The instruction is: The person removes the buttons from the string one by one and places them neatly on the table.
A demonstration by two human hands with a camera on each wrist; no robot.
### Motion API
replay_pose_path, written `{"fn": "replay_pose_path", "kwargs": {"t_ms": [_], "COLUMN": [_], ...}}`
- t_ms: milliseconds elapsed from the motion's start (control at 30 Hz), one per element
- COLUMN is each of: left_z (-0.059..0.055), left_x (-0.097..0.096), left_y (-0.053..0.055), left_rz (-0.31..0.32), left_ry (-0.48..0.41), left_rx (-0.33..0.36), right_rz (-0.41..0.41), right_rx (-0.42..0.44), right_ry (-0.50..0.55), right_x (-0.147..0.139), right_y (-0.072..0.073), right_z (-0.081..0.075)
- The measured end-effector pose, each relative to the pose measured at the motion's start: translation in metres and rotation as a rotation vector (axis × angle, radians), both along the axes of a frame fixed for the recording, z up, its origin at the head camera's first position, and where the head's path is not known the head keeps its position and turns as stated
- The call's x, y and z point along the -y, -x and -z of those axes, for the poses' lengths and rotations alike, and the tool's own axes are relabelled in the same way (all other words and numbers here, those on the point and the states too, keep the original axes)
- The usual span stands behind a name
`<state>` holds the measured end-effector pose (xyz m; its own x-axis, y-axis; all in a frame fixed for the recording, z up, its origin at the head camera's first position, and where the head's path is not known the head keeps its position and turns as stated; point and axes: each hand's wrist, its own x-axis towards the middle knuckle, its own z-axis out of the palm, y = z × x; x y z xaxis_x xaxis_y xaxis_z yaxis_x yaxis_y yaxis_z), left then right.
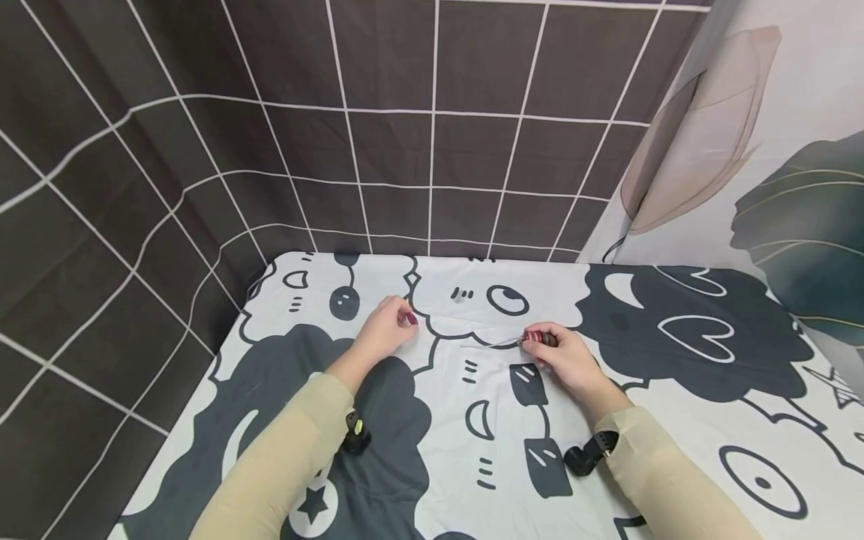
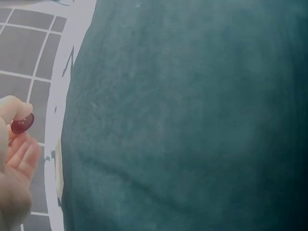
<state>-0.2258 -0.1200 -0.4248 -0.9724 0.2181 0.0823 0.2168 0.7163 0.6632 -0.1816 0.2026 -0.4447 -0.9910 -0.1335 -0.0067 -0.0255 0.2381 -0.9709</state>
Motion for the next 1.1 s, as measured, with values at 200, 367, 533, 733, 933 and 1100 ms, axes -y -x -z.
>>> {"fn": "replay_pose_path", "kwargs": {"t_ms": [200, 367, 533, 733, 933, 1100], "left_z": [0.002, 0.005, 0.006, 0.007, 0.012, 0.015], "left_x": [0.005, 0.009, 0.011, 0.013, 0.019, 0.023], "left_y": [0.001, 0.001, 0.002, -0.001, 0.000, 0.001], "left_rz": [-0.053, -0.077, -0.103, -0.115, -0.137, -0.165], "left_ry": [-0.002, -0.030, -0.051, -0.064, -0.083, -0.094], "left_rx": [0.009, -0.004, -0.005, -0.008, -0.054, -0.078], "right_rz": [-0.003, -0.001, -0.002, -0.001, 0.000, -0.006], "right_rx": [-0.004, -0.004, 0.002, 0.002, 0.000, -0.002], "right_ry": [0.004, -0.003, 0.008, 0.008, -0.002, 0.007], "right_x": [0.000, 0.000, 0.000, -0.002, -0.001, -0.003], "right_y": [-0.002, -0.002, -0.003, -0.003, -0.004, -0.005], "right_z": [-0.002, -0.002, -0.001, -0.001, -0.002, -0.001]}}
